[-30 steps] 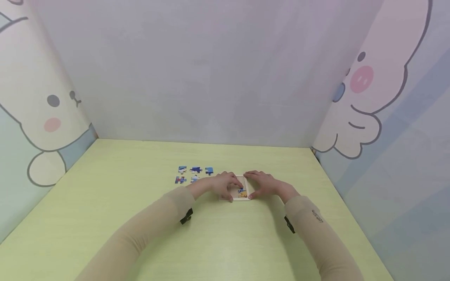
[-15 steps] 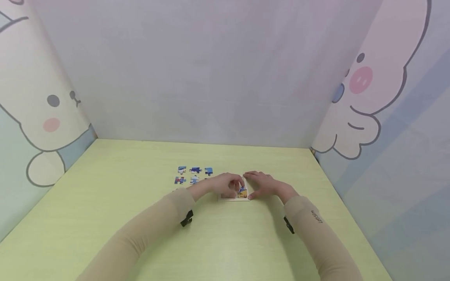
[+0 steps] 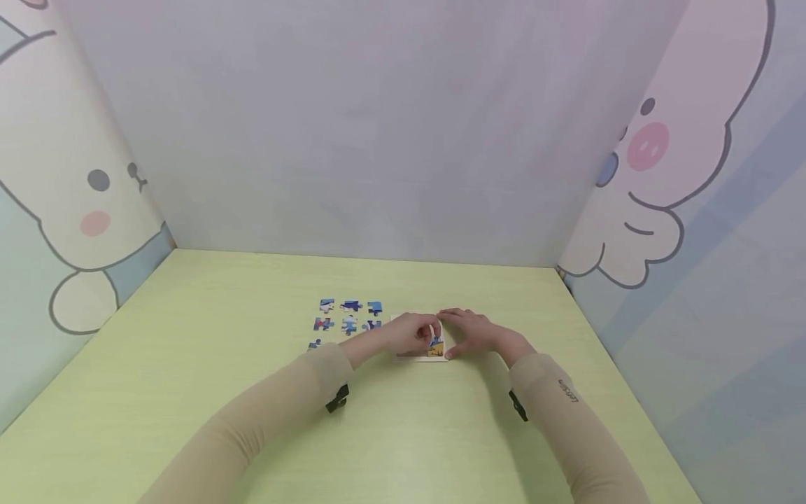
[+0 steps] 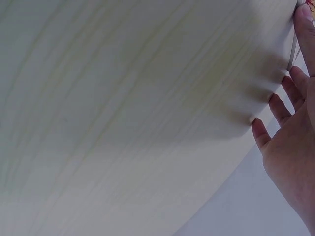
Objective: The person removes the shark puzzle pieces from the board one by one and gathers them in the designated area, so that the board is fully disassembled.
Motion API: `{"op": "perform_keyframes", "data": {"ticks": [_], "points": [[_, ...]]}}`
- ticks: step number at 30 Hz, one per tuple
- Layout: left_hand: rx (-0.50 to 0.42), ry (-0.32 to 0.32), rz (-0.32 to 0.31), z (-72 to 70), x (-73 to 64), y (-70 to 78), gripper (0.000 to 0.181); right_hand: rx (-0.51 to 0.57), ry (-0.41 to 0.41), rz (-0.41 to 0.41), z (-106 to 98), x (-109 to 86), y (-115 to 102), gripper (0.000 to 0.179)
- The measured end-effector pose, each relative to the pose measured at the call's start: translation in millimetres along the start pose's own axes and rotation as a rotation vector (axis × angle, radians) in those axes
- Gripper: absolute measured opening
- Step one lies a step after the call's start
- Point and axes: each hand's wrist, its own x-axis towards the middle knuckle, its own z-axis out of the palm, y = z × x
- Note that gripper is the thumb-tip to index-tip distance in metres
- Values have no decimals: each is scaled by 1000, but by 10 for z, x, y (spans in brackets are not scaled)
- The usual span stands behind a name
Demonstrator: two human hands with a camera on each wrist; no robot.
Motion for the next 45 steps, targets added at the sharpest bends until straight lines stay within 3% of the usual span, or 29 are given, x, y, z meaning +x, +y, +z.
{"op": "perform_keyframes", "data": {"ticks": [5,13,31,39,45], "points": [[16,20,-2,23,6,-7,20,16,-2,0,12,0,7,91],[-32,41,-33,-7,-50,14,24,-1,6,-32,61,8,32,89],[-82,86,-18,-304,-282,99,22,-32,6,3,72,18,86,90],[-108,110,31,-431,-429,35,20,-62,23,-27,41,10,91,89],[-95,126,7,-511,-566,-59,20,-60,33,-48,29,14,61,89]]}}
